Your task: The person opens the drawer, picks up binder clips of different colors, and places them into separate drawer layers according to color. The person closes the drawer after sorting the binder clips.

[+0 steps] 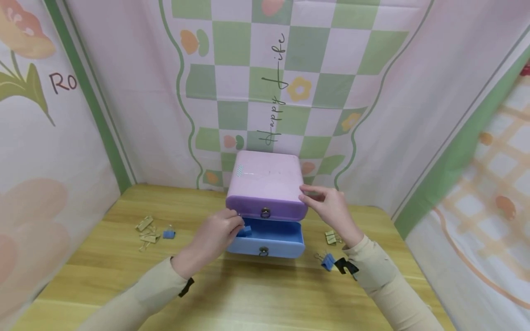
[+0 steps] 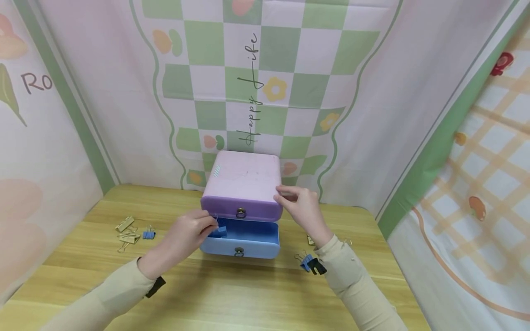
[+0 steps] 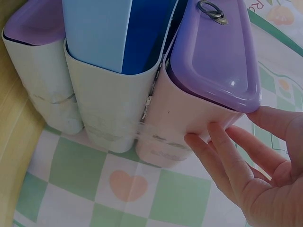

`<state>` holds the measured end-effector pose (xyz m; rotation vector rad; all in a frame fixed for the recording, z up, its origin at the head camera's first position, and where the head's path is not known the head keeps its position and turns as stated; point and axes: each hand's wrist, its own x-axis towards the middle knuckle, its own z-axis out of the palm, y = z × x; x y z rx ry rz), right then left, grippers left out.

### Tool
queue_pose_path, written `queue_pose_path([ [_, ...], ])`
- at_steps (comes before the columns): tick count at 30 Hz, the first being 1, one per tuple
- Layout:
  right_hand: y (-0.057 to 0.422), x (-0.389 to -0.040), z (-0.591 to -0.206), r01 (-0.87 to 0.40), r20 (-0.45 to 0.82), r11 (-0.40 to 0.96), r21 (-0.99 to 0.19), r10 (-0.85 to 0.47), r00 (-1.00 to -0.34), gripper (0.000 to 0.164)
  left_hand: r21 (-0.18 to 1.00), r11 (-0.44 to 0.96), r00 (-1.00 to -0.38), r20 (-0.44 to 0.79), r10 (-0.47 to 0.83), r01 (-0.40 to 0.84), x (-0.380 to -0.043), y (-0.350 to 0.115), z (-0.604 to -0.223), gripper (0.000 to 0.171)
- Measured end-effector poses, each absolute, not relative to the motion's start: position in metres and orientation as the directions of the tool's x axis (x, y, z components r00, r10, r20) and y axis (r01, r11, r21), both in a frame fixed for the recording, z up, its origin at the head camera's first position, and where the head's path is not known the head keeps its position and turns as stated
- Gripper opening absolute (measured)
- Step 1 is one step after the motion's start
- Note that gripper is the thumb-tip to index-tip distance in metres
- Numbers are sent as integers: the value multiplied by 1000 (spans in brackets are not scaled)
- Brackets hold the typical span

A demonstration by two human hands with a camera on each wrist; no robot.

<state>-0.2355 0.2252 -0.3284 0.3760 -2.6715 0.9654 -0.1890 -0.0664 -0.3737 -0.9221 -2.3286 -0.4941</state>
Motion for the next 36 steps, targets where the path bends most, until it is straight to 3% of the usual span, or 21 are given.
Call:
queue_pose_path([
  [36, 226, -236, -329, -325, 331, 734, -597, -144, -933, 39, 145, 761, -685, 564, 461, 632, -211, -58, -396, 7],
])
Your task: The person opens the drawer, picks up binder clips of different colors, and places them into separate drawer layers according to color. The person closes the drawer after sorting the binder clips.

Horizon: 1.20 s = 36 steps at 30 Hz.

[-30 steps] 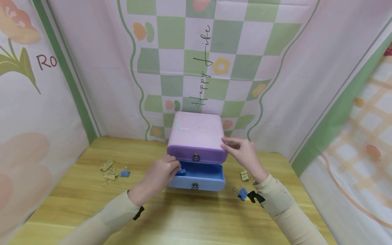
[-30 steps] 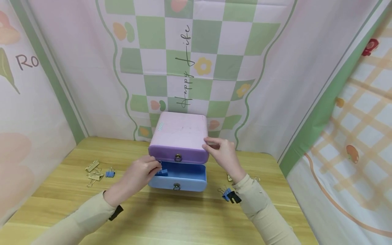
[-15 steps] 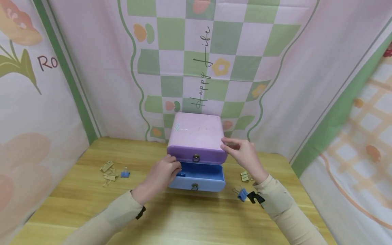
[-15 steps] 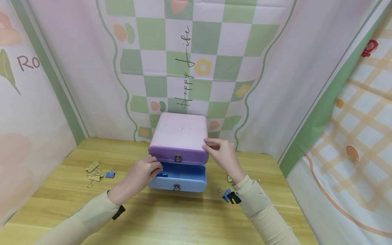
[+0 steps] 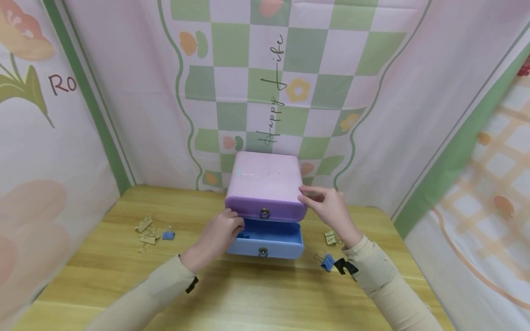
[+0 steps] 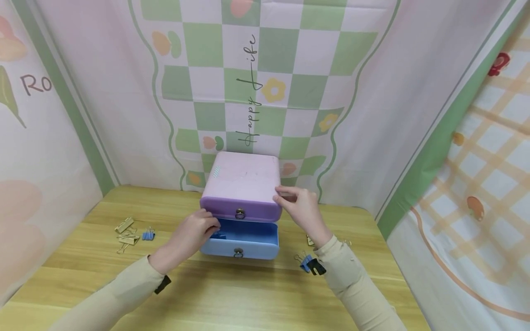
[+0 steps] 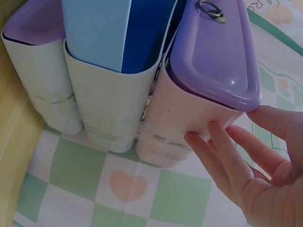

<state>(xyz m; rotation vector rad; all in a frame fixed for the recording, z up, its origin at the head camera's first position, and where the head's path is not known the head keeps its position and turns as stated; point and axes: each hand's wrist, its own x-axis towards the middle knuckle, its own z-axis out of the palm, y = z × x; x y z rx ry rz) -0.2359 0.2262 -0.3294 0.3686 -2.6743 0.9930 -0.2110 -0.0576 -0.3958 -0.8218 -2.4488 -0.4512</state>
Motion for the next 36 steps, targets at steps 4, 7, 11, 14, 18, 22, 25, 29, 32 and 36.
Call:
queue_pose_path([
  [4, 226, -236, -330, -326, 329, 726, -605, -144, -933, 39, 161, 760, -690, 564, 453, 630, -214, -58, -398, 8],
  [7, 226, -236, -330, -328, 331, 724, -607, -145, -933, 38, 179, 760, -703, 552, 448, 625, -214, -59, -398, 7],
  [11, 226, -236, -330, -328, 330, 725, -606, -145, -933, 38, 189, 766, -720, 531, 447, 615, -215, -60, -396, 6],
  [14, 226, -236, -330, -327, 329, 724, -607, -146, -933, 38, 188, 770, -725, 525, 445, 609, -215, -60, -397, 5],
  [18, 226, -236, -330, -329, 329, 723, -607, -149, -933, 39, 188, 772, -724, 530, 441, 607, -216, -61, -398, 6],
  [22, 226, -236, -330, -331, 328, 721, -608, -152, -933, 39, 199, 766, -717, 548, 431, 612, -216, -63, -400, 8],
  [25, 226, -236, -330, -332, 325, 716, -614, -154, -933, 39, 225, 753, -712, 566, 416, 618, -213, -66, -400, 8],
  [29, 225, -236, -331, -334, 325, 711, -619, -156, -933, 39, 253, 737, -696, 606, 384, 627, -207, -74, -398, 7],
  [32, 226, -236, -331, -333, 327, 711, -619, -151, -933, 38, 242, 739, -670, 651, 357, 629, -202, -82, -396, 10],
  [36, 226, -236, -330, -332, 336, 714, -616, -143, -931, 38, 205, 762, -638, 697, 327, 614, -200, -93, -394, 12],
])
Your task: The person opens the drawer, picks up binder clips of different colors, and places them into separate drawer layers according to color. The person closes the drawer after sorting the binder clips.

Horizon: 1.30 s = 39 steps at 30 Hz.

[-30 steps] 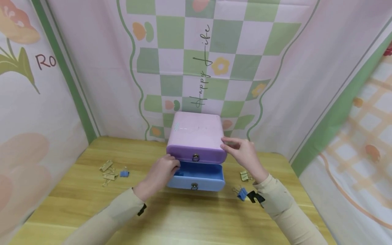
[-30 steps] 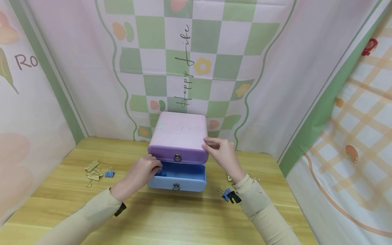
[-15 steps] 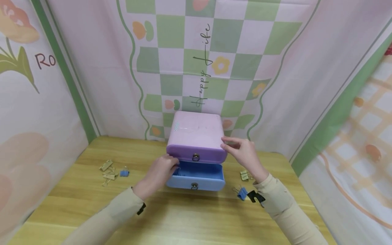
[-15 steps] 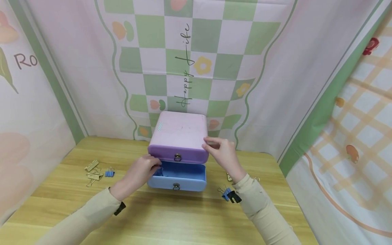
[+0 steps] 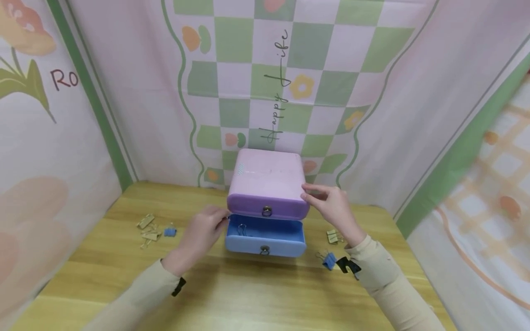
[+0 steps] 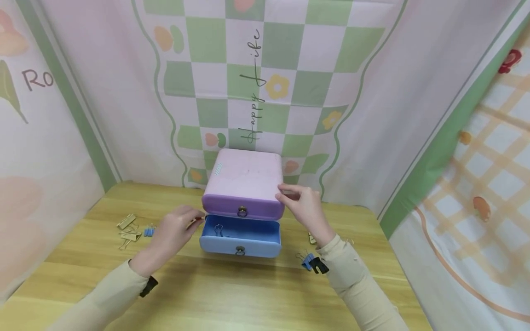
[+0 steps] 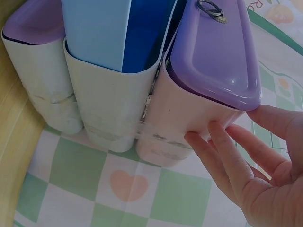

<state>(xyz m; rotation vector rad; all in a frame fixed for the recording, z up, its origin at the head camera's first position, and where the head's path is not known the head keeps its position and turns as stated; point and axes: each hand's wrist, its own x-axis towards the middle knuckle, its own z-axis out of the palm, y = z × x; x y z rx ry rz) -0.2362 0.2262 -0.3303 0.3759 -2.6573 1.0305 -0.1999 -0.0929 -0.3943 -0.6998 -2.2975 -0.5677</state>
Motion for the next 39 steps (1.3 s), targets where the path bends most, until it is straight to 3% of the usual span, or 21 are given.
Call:
queue_pose_path([
  [9, 227, -235, -327, -320, 325, 729, -605, -141, -935, 38, 150, 825, -628, 726, 282, 545, -201, -117, -397, 15],
  [25, 226, -235, -328, -322, 325, 722, -612, -142, -935, 38, 200, 886, -739, 642, 204, 418, -220, -166, -427, 25],
  [39, 227, -237, -329, -327, 325, 717, -615, -147, -934, 39, 250, 925, -882, 445, 152, 286, -234, -198, -444, 28],
])
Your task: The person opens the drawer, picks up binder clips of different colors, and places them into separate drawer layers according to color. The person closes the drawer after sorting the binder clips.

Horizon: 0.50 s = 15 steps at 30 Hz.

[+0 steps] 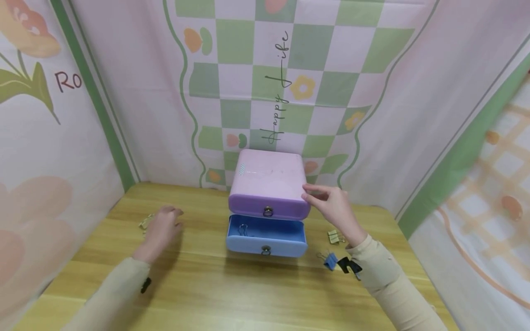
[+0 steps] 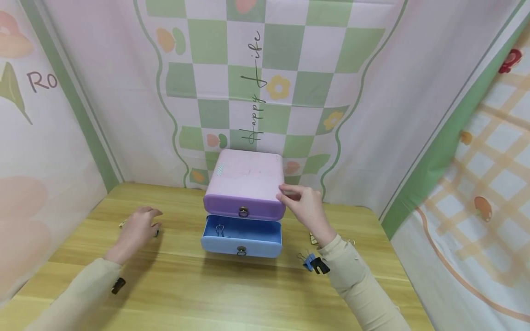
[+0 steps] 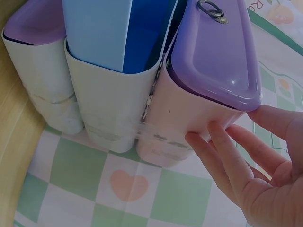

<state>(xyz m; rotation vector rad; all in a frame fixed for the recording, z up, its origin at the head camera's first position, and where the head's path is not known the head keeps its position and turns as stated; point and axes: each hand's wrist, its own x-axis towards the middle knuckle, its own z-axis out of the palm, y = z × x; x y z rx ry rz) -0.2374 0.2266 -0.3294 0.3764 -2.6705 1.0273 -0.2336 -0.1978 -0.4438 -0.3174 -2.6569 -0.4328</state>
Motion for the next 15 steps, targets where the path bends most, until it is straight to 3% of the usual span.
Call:
queue_pose_path([
  [7, 227, -238, -331, -329, 328, 717, -615, -147, -933, 38, 236, 935, -903, 400, 156, 266, -240, -213, -451, 32],
  [15, 227, -236, -329, -329, 333, 721, -610, -143, -932, 39, 191, 944, -914, 359, 187, 269, -243, -219, -457, 24],
])
